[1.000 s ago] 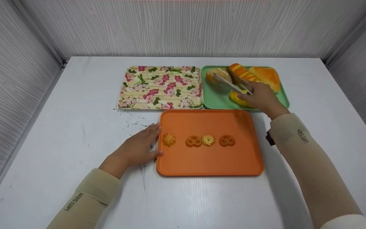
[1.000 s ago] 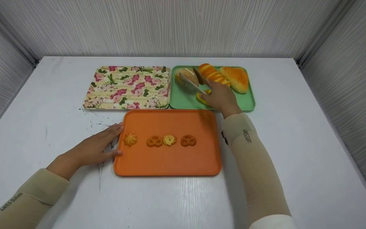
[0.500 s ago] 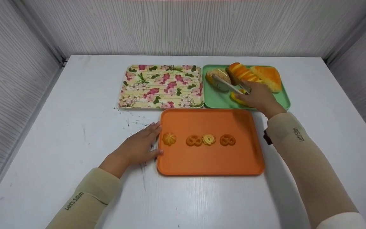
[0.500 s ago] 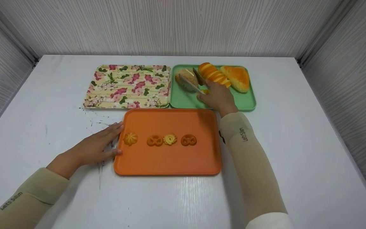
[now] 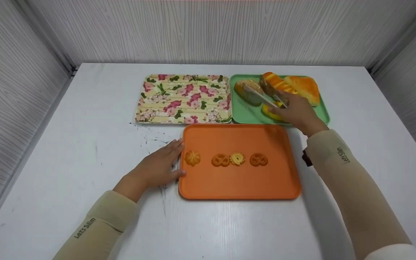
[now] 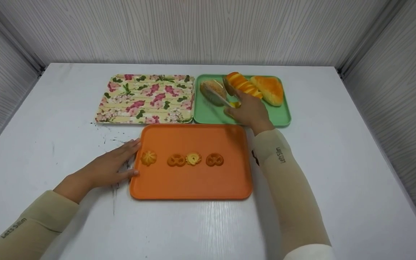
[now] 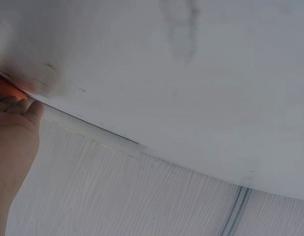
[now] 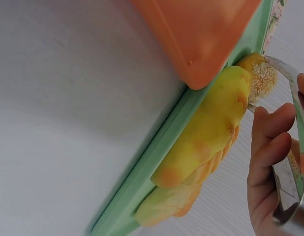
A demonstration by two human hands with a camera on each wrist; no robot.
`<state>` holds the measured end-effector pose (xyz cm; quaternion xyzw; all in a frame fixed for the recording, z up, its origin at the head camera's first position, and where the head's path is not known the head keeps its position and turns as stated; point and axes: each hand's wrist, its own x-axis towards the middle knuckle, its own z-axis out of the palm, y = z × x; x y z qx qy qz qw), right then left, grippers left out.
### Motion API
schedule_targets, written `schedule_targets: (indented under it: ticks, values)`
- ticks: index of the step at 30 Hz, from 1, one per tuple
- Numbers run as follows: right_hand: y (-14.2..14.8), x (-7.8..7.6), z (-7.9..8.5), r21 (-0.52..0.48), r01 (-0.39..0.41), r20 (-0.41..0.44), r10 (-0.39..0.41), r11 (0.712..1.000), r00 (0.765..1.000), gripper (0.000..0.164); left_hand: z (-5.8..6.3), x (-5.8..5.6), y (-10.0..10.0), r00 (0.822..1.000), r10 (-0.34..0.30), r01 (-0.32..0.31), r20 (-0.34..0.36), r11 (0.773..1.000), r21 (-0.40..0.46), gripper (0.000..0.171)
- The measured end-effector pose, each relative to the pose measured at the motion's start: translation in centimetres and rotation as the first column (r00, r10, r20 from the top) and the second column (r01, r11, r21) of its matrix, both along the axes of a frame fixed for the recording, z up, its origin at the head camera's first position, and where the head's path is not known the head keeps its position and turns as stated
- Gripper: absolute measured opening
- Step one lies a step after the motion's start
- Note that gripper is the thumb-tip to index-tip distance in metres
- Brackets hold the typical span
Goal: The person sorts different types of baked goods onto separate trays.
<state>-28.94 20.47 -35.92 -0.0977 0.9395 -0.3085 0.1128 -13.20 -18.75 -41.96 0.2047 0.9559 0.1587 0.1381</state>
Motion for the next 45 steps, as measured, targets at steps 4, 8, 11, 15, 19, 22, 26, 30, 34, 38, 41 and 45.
schedule_targets:
  ticks: [4,8,11,15,19,22,26,30,34,38,41,45]
  values:
    - [0.4,0.2,0.2,-0.033,0.02,-0.009,-0.021,0.999,1.0,0.084,0.0,0.0,0.0,1.0,0.007,-0.007,0.003,1.0,-0.011,0.082]
    - [0.9,0.5,0.6,-0.064,0.018,-0.044,-0.021,0.998,0.999,0.083,0.1,0.1,0.0,1.0,0.011,-0.011,0.01,1.0,-0.013,0.083]
    - [1.1,0.9,0.7,-0.092,0.007,-0.073,-0.014,0.996,0.997,0.081,0.1,0.1,0.0,1.0,0.01,-0.01,0.011,1.0,-0.015,0.083]
    - [1.4,1.8,0.9,-0.11,-0.016,-0.095,0.006,0.994,0.995,0.083,0.2,0.1,0.0,1.0,0.005,-0.004,0.009,1.0,-0.02,0.083]
    - [1.8,2.9,1.0,-0.084,-0.052,-0.106,0.043,0.995,0.993,0.083,0.2,0.0,0.0,1.0,0.008,-0.007,0.013,1.0,-0.026,0.083]
    - [2.2,3.7,0.9,-0.071,-0.085,-0.109,0.077,0.994,0.991,0.077,0.1,0.1,0.0,1.0,0.0,0.0,0.004,1.0,-0.019,0.083]
    - [2.6,4.5,0.8,-0.053,-0.129,-0.121,0.122,0.99,0.985,0.073,0.1,0.1,-0.1,1.0,-0.012,0.011,-0.014,1.0,-0.012,0.082]
    - [3.1,5.3,0.7,-0.028,-0.144,-0.115,0.14,0.989,0.983,0.075,0.1,0.1,0.0,1.0,-0.005,0.005,-0.008,1.0,-0.019,0.083]
    - [3.8,6.0,0.6,-0.022,-0.163,-0.105,0.159,0.986,0.982,0.074,0.2,0.0,0.0,1.0,0.002,-0.001,0.003,1.0,-0.022,0.083]
    - [4.7,6.8,0.5,-0.024,-0.217,-0.109,0.213,0.976,0.971,0.07,0.1,0.0,0.0,1.0,0.0,0.0,-0.001,1.0,-0.014,0.083]
    - [5.4,7.3,0.3,-0.032,-0.283,-0.114,0.278,0.959,0.954,0.066,0.1,0.0,0.0,1.0,-0.005,0.005,-0.007,1.0,-0.007,0.083]
    - [6.2,7.8,0.1,-0.046,-0.364,-0.105,0.358,0.93,0.928,0.064,0.1,0.0,0.1,1.0,-0.002,0.002,-0.005,1.0,-0.009,0.083]
